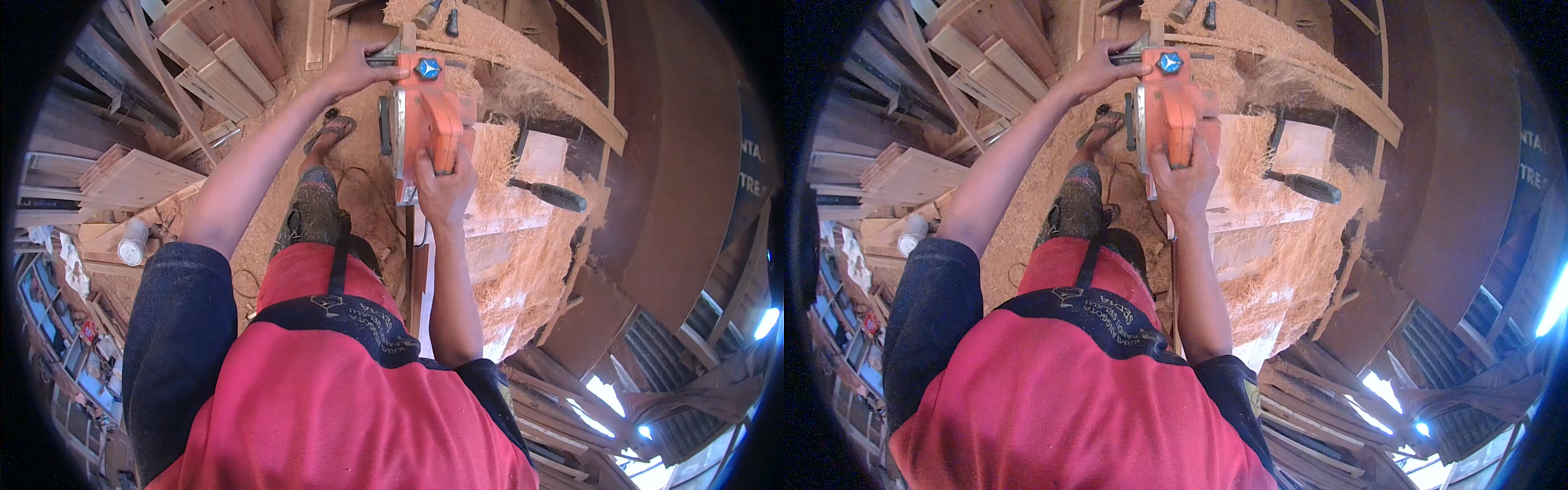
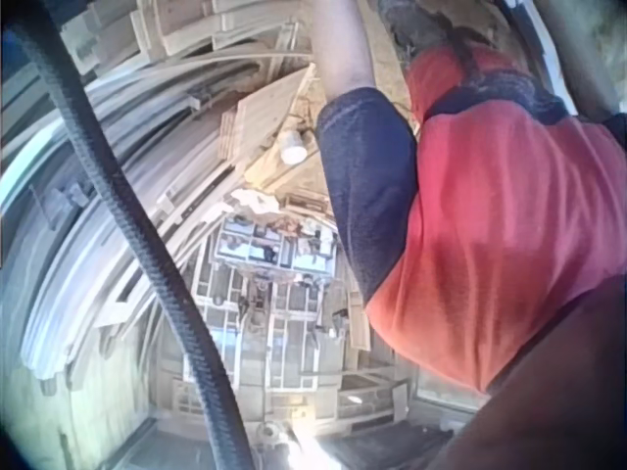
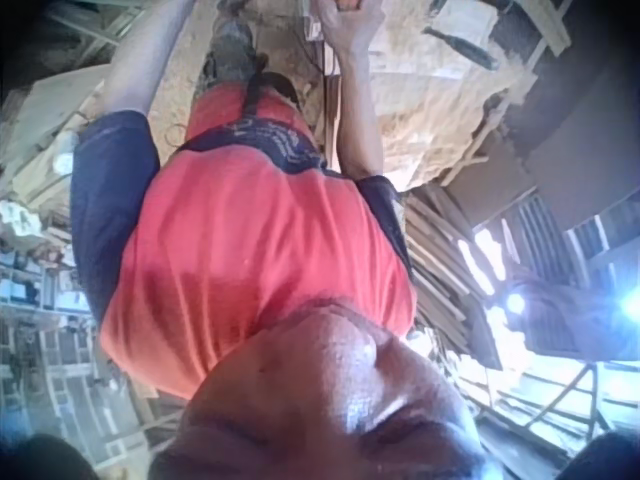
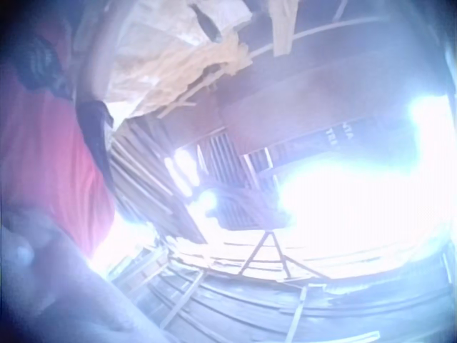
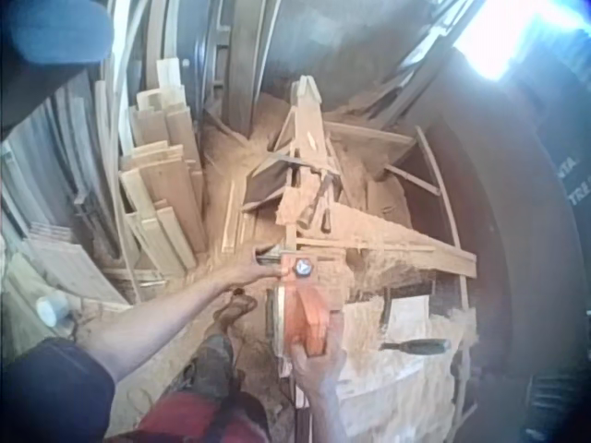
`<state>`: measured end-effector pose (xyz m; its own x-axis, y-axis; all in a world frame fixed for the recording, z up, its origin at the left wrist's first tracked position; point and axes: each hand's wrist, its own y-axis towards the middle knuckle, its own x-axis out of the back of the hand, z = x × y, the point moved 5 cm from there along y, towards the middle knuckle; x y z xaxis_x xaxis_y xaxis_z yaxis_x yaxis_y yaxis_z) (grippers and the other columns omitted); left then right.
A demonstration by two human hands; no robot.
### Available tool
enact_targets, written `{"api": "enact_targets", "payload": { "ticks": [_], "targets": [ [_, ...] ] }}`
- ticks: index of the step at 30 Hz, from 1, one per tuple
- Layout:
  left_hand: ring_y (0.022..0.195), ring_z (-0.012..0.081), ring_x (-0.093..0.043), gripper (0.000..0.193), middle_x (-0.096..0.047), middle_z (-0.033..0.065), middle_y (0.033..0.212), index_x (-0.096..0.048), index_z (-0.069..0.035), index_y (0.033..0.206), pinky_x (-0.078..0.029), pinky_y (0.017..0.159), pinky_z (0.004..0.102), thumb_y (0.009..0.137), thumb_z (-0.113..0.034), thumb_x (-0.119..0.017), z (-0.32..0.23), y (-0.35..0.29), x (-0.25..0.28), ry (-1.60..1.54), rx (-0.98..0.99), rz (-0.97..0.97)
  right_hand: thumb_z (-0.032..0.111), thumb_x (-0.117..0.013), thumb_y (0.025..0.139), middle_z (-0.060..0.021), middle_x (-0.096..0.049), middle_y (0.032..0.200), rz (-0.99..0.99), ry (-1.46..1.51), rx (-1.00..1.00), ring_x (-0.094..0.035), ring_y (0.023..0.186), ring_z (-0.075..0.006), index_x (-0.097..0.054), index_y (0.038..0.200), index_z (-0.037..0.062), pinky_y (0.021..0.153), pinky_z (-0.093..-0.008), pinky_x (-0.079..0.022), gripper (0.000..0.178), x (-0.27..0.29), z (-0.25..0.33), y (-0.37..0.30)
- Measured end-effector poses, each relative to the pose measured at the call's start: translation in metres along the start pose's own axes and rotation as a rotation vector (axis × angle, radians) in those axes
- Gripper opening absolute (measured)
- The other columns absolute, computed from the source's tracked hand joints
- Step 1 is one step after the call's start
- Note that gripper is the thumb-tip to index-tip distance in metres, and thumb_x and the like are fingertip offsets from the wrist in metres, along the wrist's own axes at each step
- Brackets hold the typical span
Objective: The person sands the surface and edges of a wooden board using an electric sander, then uses a hammer to secure a wood piece to a larger assembly, and subsequently checks the fit of the sanded board.
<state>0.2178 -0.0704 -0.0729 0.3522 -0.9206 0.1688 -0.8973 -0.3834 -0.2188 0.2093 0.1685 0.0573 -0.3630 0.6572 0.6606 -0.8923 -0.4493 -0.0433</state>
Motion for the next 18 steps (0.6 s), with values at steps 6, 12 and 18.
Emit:
{"api": "enact_targets", "payload": {
  "ticks": [6,12,18],
  "targets": [
    [0.093,0.0249,-0.063,0.075,-0.067,0.0156,0.101,-0.062,0.001,0.128,-0.05,0.084,0.0382,0.07,-0.039,-0.087,-0.005,-0.123,-0.074,0.002,-0.09,-0.094,0.017,-0.076,0.071,-0.0205,-0.059,0.069,0.045,-0.082,-0.064,-0.06,0.061,-0.0361,-0.06,0.089,0.0004,0.058,-0.0429,-0.048,0.03,0.051,-0.06,-0.131],
    [0.122,0.0347,-0.047,0.098,-0.049,0.0221,0.126,-0.046,0.004,0.143,-0.038,0.107,0.0384,0.069,-0.042,-0.089,0.009,-0.242,-0.149,0.076,0.077,0.002,0.011,-0.073,0.071,-0.0148,-0.063,0.068,0.023,-0.014,-0.222,-0.063,0.058,-0.0278,-0.061,0.087,0.0022,0.057,-0.0374,-0.049,0.021,0.095,-0.093,-0.253],
    [0.114,0.0357,-0.052,0.095,-0.055,0.0236,0.121,-0.049,0.006,0.14,-0.042,0.102,0.0419,0.068,-0.042,-0.088,0.008,-0.182,-0.114,0.062,-0.009,-0.058,0.008,-0.07,0.072,-0.0153,-0.065,0.072,0.022,-0.02,-0.115,-0.066,0.062,-0.0232,-0.063,0.089,0.0019,0.06,-0.0363,-0.051,0.019,0.072,-0.071,-0.189]
  ]
}}
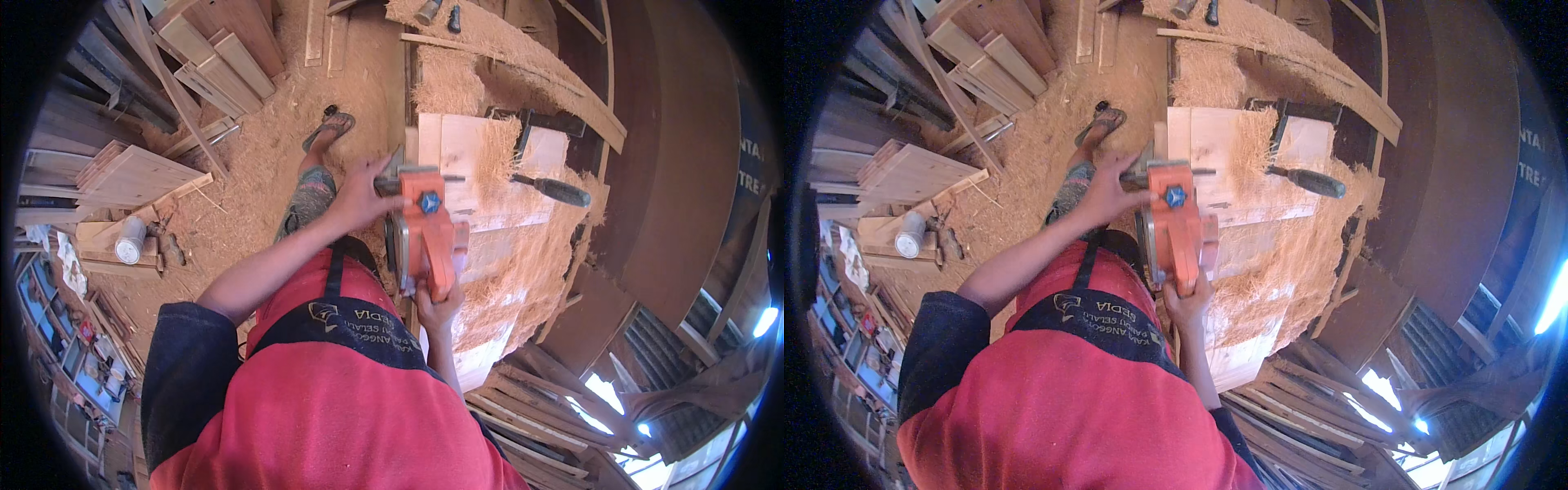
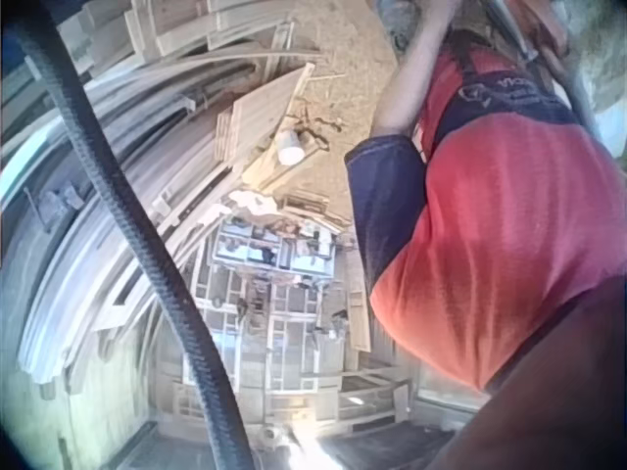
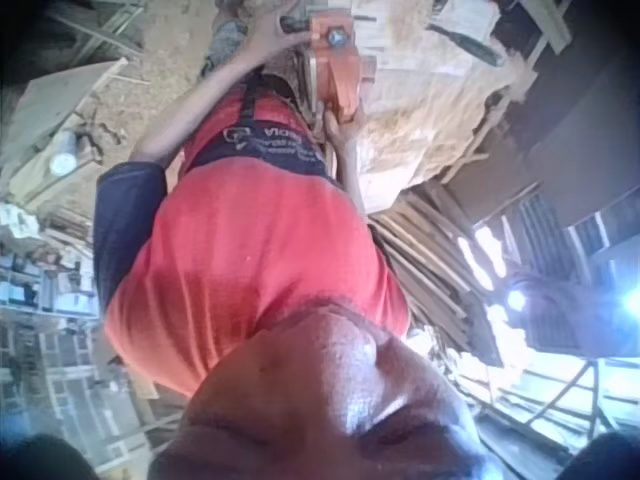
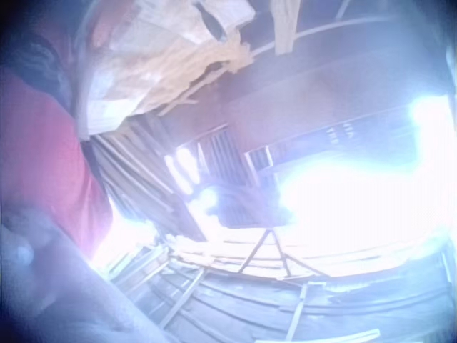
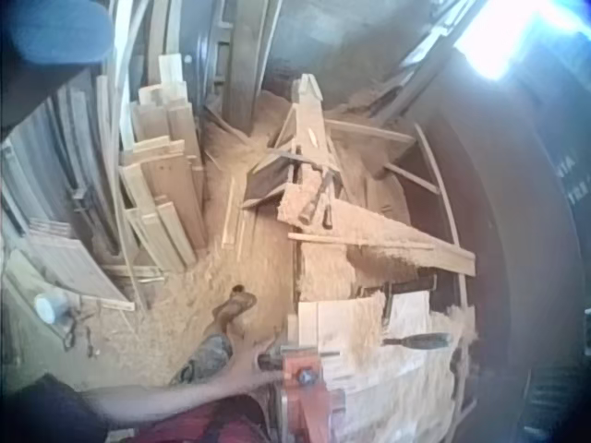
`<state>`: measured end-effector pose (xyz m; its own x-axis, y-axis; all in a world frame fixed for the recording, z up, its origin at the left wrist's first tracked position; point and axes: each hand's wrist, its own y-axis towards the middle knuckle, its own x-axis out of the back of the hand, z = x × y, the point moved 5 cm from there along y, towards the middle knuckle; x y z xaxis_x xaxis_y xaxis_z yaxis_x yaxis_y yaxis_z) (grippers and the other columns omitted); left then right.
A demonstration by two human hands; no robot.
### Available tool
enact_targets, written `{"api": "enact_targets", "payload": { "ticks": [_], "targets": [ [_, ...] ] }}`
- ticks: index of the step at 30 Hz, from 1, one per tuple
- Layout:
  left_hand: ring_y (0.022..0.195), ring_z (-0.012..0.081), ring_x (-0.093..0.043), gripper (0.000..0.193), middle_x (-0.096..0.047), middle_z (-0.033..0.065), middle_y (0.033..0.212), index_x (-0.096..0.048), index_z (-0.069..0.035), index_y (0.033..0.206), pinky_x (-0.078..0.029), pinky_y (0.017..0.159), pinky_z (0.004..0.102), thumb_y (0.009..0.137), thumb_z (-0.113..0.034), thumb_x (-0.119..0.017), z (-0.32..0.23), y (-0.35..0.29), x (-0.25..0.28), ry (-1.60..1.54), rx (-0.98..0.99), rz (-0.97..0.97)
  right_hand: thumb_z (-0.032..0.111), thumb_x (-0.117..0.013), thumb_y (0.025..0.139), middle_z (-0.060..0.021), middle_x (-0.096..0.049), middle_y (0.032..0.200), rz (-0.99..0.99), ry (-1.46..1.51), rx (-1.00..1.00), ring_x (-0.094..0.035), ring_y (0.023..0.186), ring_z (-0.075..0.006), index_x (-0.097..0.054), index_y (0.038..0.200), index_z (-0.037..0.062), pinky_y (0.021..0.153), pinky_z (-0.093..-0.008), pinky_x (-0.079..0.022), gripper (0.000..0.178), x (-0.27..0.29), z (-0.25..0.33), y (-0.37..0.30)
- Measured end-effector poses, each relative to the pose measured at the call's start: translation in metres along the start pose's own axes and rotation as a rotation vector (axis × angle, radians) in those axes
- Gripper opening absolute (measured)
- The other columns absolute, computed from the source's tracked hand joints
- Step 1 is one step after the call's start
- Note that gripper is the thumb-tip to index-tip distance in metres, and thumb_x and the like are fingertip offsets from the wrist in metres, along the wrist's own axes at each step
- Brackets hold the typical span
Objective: The person sands the surface and edges of a wooden board using an electric sander, then uses a hammer to secure a wood piece to a larger assembly, and subsequently checks the fit of the sanded board.
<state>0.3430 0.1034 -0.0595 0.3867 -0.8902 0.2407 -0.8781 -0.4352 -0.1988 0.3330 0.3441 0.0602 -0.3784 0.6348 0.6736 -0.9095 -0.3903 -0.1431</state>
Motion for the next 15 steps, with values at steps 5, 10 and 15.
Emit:
{"api": "enact_targets", "payload": {
  "ticks": [5,10,15],
  "targets": [
    [0.096,0.0267,-0.067,0.073,-0.071,0.0182,0.101,-0.065,0.0,0.125,-0.052,0.087,0.0373,0.07,-0.041,-0.087,-0.023,0.105,0.066,-0.027,-0.057,0.033,0.012,-0.071,0.073,-0.0191,-0.063,0.072,-0.011,-0.058,0.143,-0.065,0.064,-0.0354,-0.063,0.095,-0.0002,0.063,-0.043,-0.051,0.027,-0.036,0.048,0.102],
    [0.101,0.018,-0.066,0.072,-0.069,0.0184,0.117,-0.067,-0.002,0.125,-0.052,0.086,0.035,0.071,-0.044,-0.087,-0.007,0.185,0.11,-0.089,-0.027,-0.095,0.021,-0.076,0.075,-0.0214,-0.063,0.074,-0.035,0.026,0.189,-0.064,0.069,-0.0385,-0.062,0.095,-0.0005,0.065,-0.0445,-0.051,0.033,-0.068,0.092,0.184],
    [0.105,0.0197,-0.064,0.074,-0.067,0.0168,0.119,-0.065,0.0,0.127,-0.05,0.091,0.0338,0.07,-0.043,-0.088,-0.016,0.138,0.077,-0.106,0.045,0.092,0.022,-0.077,0.074,-0.0211,-0.062,0.072,-0.038,-0.096,0.144,-0.064,0.065,-0.0377,-0.063,0.093,-0.0008,0.061,-0.0434,-0.05,0.033,-0.048,0.057,0.134]
  ]
}}
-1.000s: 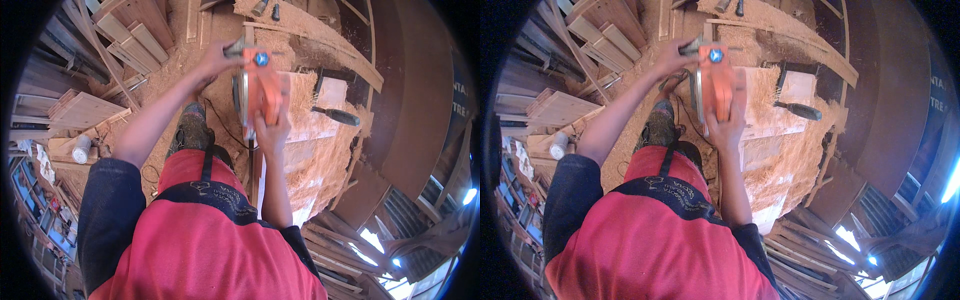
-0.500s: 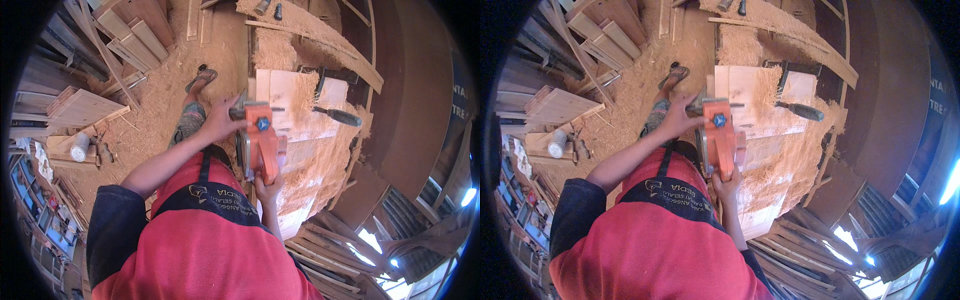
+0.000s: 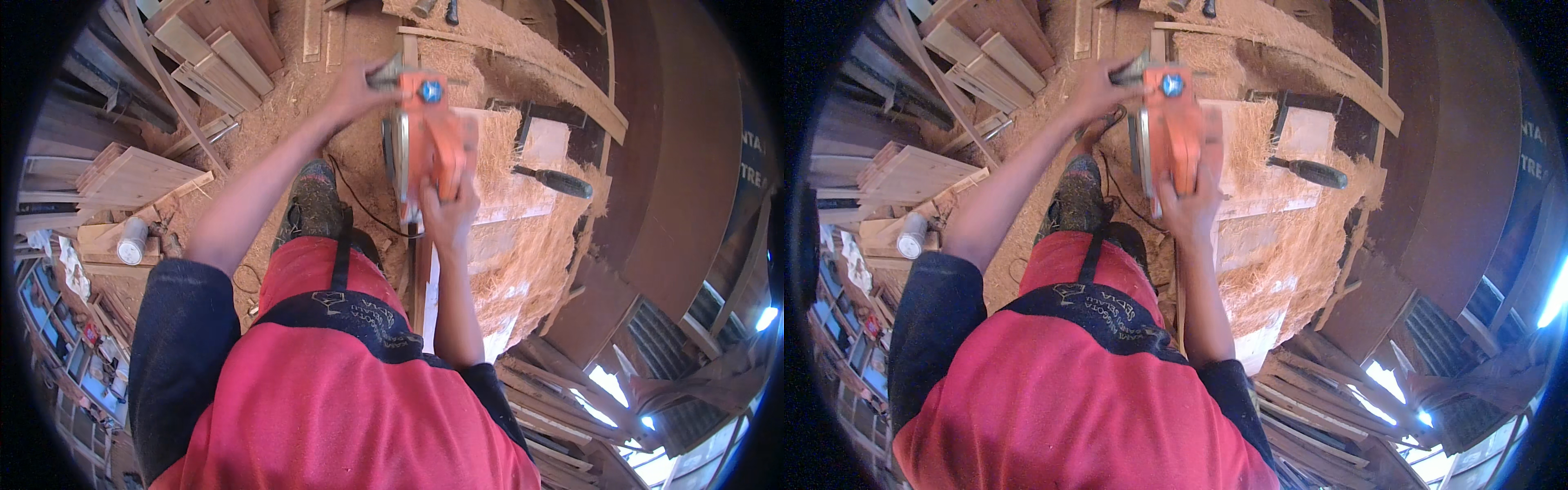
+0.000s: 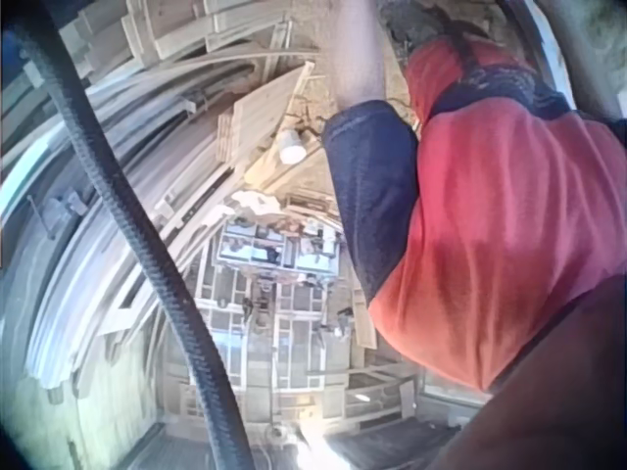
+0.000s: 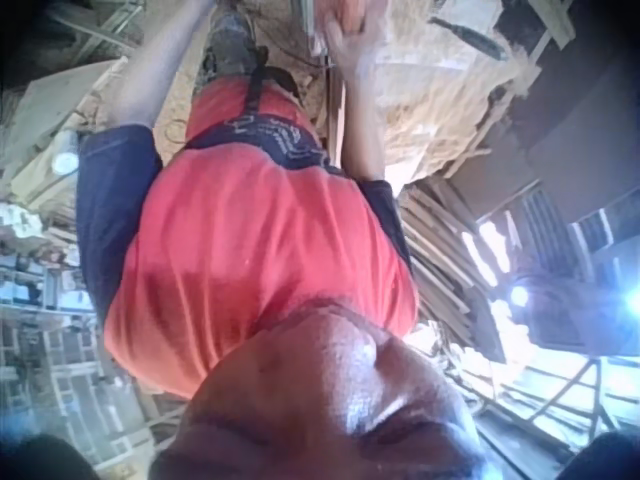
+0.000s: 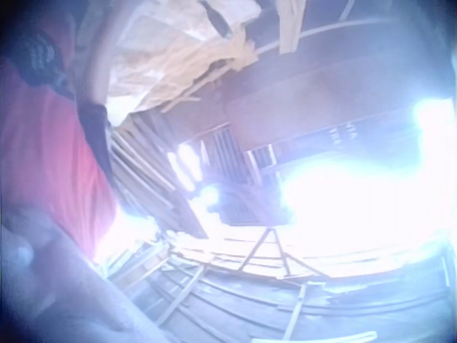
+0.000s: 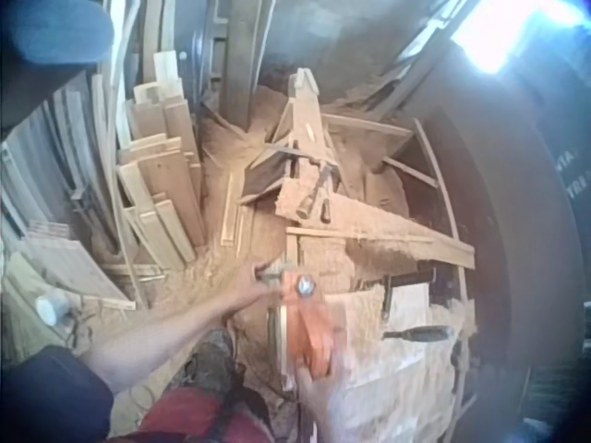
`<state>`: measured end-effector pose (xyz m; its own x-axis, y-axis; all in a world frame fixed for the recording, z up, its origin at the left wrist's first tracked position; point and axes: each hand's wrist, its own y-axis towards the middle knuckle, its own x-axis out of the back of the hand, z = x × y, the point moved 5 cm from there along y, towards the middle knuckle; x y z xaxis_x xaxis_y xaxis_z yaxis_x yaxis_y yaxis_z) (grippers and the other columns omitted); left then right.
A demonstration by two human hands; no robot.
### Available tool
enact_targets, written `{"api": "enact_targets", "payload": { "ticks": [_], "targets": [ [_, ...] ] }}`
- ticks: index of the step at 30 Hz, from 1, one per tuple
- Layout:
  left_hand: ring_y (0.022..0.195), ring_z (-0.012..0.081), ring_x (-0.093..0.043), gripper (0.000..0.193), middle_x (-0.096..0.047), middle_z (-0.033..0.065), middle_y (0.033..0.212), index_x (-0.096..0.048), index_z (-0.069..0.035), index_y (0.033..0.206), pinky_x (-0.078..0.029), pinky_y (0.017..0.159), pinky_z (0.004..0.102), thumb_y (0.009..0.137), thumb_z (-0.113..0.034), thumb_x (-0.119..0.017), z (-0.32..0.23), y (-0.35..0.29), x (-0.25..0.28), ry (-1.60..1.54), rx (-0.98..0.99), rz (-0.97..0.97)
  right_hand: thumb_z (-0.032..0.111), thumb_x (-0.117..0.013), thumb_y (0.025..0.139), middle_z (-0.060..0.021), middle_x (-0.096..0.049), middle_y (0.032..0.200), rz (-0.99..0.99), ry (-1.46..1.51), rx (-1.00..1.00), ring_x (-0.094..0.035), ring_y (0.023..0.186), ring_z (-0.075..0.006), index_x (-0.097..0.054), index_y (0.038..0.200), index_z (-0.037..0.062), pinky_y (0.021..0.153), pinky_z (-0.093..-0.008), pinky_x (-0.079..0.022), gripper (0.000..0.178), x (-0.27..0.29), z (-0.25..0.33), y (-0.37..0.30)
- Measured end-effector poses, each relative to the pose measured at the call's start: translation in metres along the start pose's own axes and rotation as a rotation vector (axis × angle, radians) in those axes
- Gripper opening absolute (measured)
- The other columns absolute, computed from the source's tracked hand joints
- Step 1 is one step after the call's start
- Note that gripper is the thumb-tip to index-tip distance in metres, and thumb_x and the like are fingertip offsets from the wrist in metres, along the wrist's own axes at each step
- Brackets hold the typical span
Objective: The person sands the surface and edges of a wooden board using an electric sander, then uses a hammer to secure a wood piece to a larger assembly, and subsequently checks the fit of the sanded board.
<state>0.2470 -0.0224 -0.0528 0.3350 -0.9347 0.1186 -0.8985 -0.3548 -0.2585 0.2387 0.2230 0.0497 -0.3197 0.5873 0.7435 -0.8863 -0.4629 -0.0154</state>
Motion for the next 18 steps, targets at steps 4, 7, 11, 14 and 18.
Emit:
{"api": "enact_targets", "payload": {
  "ticks": [4,7,11,14,18],
  "targets": [
    [0.106,0.0308,-0.057,0.077,-0.06,0.0162,0.108,-0.059,-0.005,0.135,-0.044,0.094,0.0409,0.07,-0.036,-0.087,0.02,-0.11,-0.066,0.173,-0.144,-0.181,0.018,-0.078,0.07,-0.019,-0.063,0.07,0.07,0.018,-0.136,-0.064,0.06,-0.0355,-0.061,0.088,0.0006,0.059,-0.0426,-0.05,0.03,0.04,-0.043,-0.118],
    [0.118,0.0348,-0.048,0.094,-0.051,0.0191,0.12,-0.048,0.002,0.143,-0.041,0.1,0.0402,0.068,-0.038,-0.089,0.036,-0.177,-0.114,0.122,-0.033,-0.085,0.015,-0.076,0.07,-0.0171,-0.062,0.068,0.04,0.066,-0.136,-0.064,0.059,-0.0341,-0.061,0.088,0.0015,0.057,-0.0412,-0.05,0.027,0.066,-0.061,-0.187],
    [0.12,0.0339,-0.047,0.097,-0.052,0.0179,0.119,-0.048,0.005,0.141,-0.04,0.102,0.0397,0.067,-0.04,-0.089,0.034,-0.183,-0.12,0.057,0.04,-0.05,0.014,-0.074,0.069,-0.0157,-0.063,0.068,0.062,0.078,-0.235,-0.065,0.059,-0.0329,-0.061,0.088,0.0032,0.057,-0.0397,-0.05,0.025,0.069,-0.071,-0.205],
    [0.11,0.0338,-0.054,0.094,-0.055,0.0201,0.114,-0.05,0.005,0.14,-0.043,0.098,0.0408,0.067,-0.04,-0.089,0.024,-0.155,-0.098,0.151,-0.042,-0.105,0.014,-0.074,0.069,-0.0156,-0.063,0.069,0.066,0.06,-0.183,-0.064,0.06,-0.0327,-0.06,0.085,0.004,0.057,-0.0406,-0.05,0.023,0.056,-0.071,-0.178],
    [0.103,0.0326,-0.06,0.085,-0.061,0.0201,0.109,-0.058,0.002,0.132,-0.047,0.091,0.0403,0.065,-0.039,-0.09,0.028,-0.09,-0.058,0.134,-0.132,-0.151,0.012,-0.072,0.072,-0.0141,-0.063,0.072,0.071,0.08,-0.109,-0.063,0.065,-0.0277,-0.062,0.09,0.002,0.063,-0.0392,-0.05,0.023,0.034,-0.038,-0.106]
  ]
}}
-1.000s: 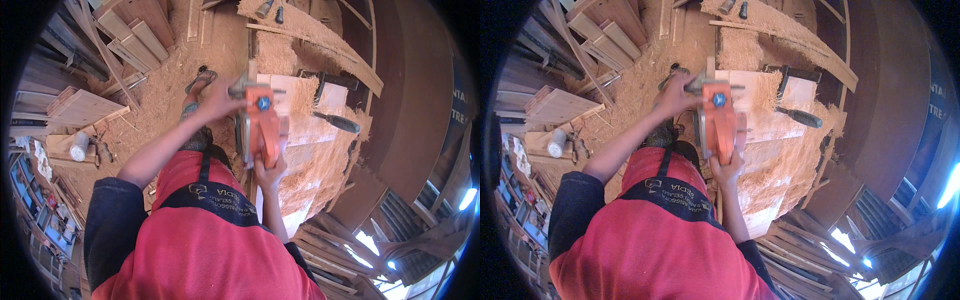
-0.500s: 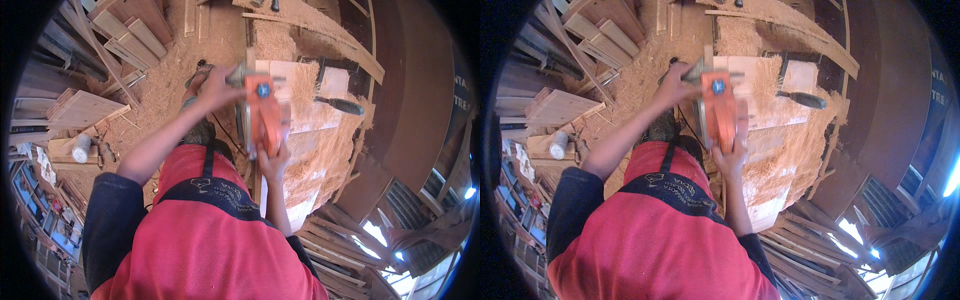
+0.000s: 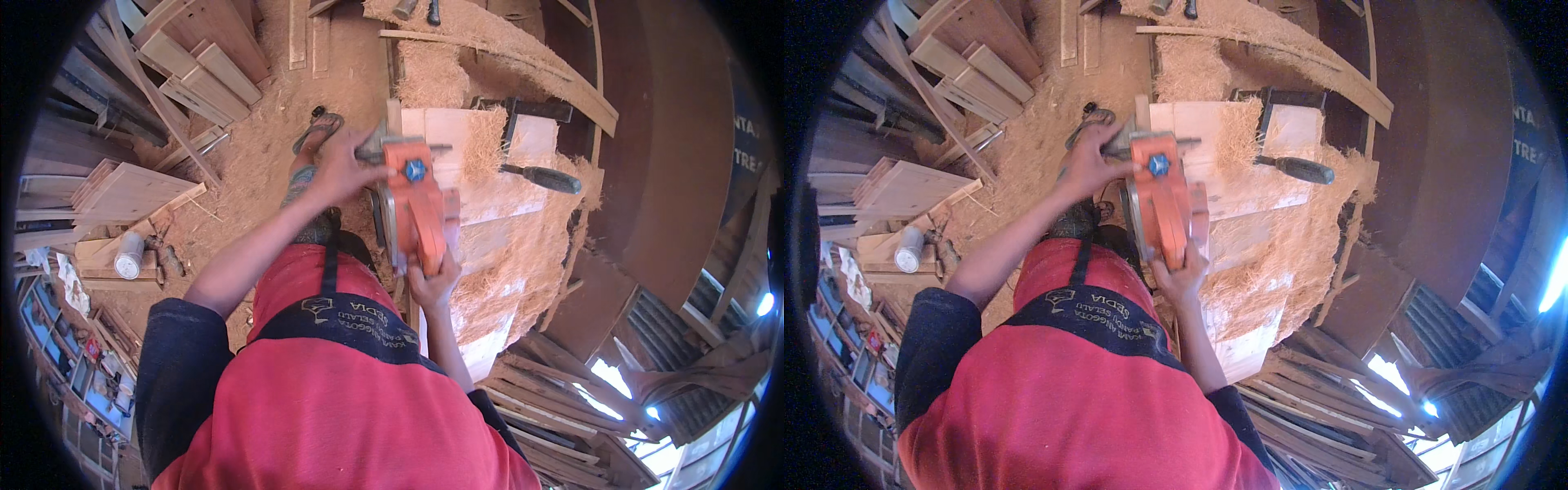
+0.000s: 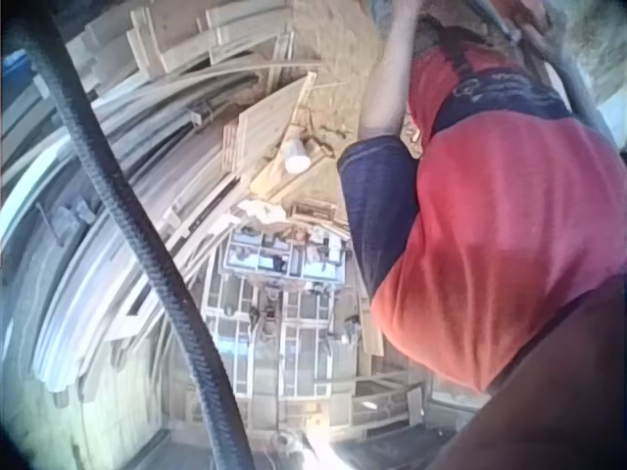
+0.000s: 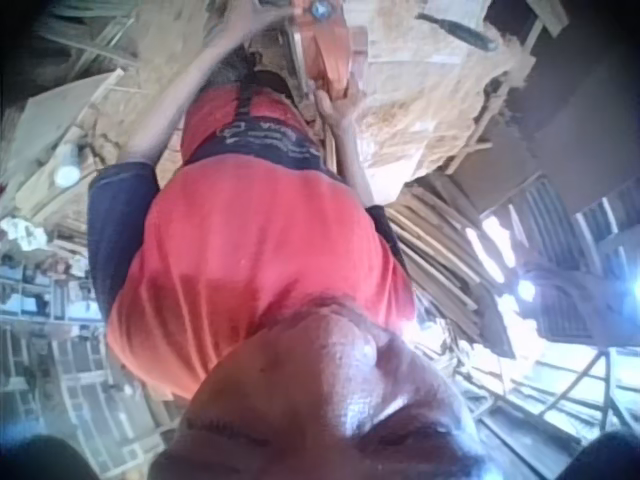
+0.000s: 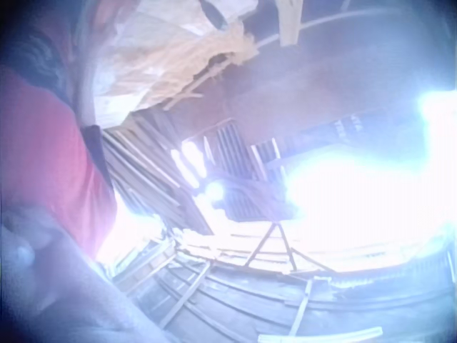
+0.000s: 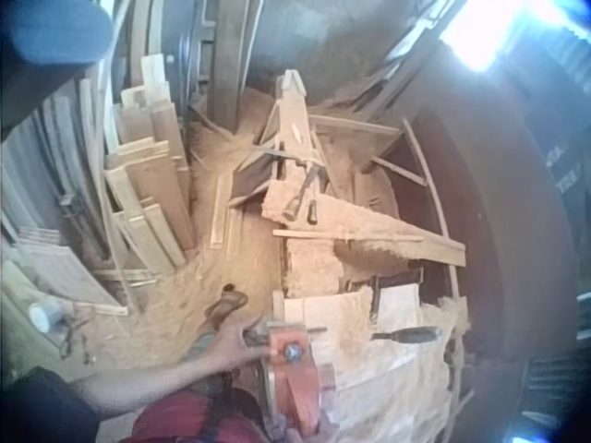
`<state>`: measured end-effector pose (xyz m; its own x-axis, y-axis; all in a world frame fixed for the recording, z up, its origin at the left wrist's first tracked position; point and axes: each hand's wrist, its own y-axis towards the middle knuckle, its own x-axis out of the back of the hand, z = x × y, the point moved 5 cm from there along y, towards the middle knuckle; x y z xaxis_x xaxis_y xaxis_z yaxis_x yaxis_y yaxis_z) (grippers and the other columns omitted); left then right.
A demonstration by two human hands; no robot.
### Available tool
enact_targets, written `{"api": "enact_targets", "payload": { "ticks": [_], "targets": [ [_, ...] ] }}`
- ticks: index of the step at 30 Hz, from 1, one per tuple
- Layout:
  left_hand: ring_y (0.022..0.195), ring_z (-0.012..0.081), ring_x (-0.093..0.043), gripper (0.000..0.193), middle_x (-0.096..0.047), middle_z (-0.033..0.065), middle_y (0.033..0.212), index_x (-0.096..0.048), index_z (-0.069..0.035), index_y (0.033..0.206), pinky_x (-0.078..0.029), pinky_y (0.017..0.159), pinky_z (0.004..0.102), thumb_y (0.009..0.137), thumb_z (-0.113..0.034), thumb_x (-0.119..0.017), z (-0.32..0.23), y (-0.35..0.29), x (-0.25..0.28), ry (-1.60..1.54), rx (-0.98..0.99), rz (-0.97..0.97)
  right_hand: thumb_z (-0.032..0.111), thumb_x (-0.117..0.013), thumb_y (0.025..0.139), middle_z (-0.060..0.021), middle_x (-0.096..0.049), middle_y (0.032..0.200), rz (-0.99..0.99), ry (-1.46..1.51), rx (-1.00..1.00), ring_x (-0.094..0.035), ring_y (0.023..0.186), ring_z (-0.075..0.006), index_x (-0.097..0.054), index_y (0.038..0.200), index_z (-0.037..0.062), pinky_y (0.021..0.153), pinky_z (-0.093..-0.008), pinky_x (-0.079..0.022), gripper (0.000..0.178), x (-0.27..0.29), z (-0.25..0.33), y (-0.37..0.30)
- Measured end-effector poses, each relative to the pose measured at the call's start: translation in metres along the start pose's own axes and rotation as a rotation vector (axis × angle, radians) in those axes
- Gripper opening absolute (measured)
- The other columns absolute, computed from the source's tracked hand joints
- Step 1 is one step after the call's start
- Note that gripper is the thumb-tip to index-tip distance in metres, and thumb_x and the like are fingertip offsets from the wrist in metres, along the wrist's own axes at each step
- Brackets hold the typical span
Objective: The person sands the surface and edges of a wooden board using an electric sander, then uses a hammer to secure a wood piece to a larger assembly, and subsequently checks the fit of the sanded board.
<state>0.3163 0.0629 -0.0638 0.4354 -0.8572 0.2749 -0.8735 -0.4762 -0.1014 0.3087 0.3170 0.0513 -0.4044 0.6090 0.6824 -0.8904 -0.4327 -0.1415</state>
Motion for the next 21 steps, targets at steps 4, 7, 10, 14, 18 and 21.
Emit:
{"api": "enact_targets", "payload": {
  "ticks": [4,7,10,14,18,21],
  "targets": [
    [0.089,0.0219,-0.066,0.068,-0.071,0.0131,0.099,-0.068,-0.002,0.12,-0.052,0.081,0.0356,0.068,-0.039,-0.09,0.007,0.088,0.036,-0.102,0.062,-0.011,0.014,-0.074,0.076,-0.0163,-0.065,0.076,-0.047,-0.055,0.164,-0.063,0.068,-0.0252,-0.064,0.096,-0.0006,0.065,-0.0383,-0.051,0.026,-0.026,0.041,0.09],
    [0.104,0.0198,-0.066,0.08,-0.068,0.0183,0.121,-0.061,0.001,0.132,-0.052,0.09,0.0328,0.071,-0.044,-0.088,0.019,0.144,0.065,-0.079,0.081,0.062,0.016,-0.074,0.077,-0.0177,-0.064,0.073,-0.095,-0.008,0.192,-0.063,0.066,-0.0295,-0.064,0.095,-0.0001,0.064,-0.0403,-0.05,0.026,-0.044,0.075,0.143],
    [0.103,0.0204,-0.067,0.078,-0.068,0.0186,0.121,-0.062,0.002,0.13,-0.053,0.089,0.0335,0.072,-0.043,-0.088,-0.009,0.135,0.068,-0.134,0.043,0.057,0.017,-0.075,0.078,-0.0186,-0.064,0.072,-0.084,-0.113,0.193,-0.064,0.067,-0.0312,-0.064,0.097,0.0001,0.064,-0.0408,-0.051,0.028,-0.043,0.074,0.144],
    [0.109,0.0254,-0.064,0.08,-0.066,0.0185,0.121,-0.061,0.005,0.128,-0.05,0.095,0.0363,0.068,-0.039,-0.09,-0.017,0.063,0.029,-0.095,0.124,0.175,0.02,-0.077,0.072,-0.0193,-0.06,0.071,-0.09,-0.071,0.131,-0.059,0.062,-0.0386,-0.061,0.087,0.0008,0.059,-0.0429,-0.048,0.029,-0.019,0.024,0.061],
    [0.115,0.0306,-0.054,0.093,-0.055,0.0197,0.121,-0.053,0.005,0.137,-0.044,0.1,0.0384,0.065,-0.039,-0.091,-0.009,-0.063,-0.027,0.01,0.128,0.105,0.017,-0.076,0.073,-0.0171,-0.063,0.07,-0.028,-0.046,-0.033,-0.063,0.06,-0.0323,-0.061,0.087,0.0019,0.057,-0.0413,-0.049,0.025,0.02,-0.02,-0.058],
    [0.111,0.034,-0.055,0.092,-0.056,0.0213,0.116,-0.054,0.004,0.137,-0.045,0.097,0.0408,0.065,-0.04,-0.09,-0.017,-0.101,-0.045,0.025,0.126,0.084,0.014,-0.074,0.072,-0.016,-0.064,0.07,-0.035,0.008,-0.101,-0.065,0.06,-0.0285,-0.062,0.087,0.0026,0.058,-0.0391,-0.05,0.022,0.032,-0.036,-0.096]
  ]
}}
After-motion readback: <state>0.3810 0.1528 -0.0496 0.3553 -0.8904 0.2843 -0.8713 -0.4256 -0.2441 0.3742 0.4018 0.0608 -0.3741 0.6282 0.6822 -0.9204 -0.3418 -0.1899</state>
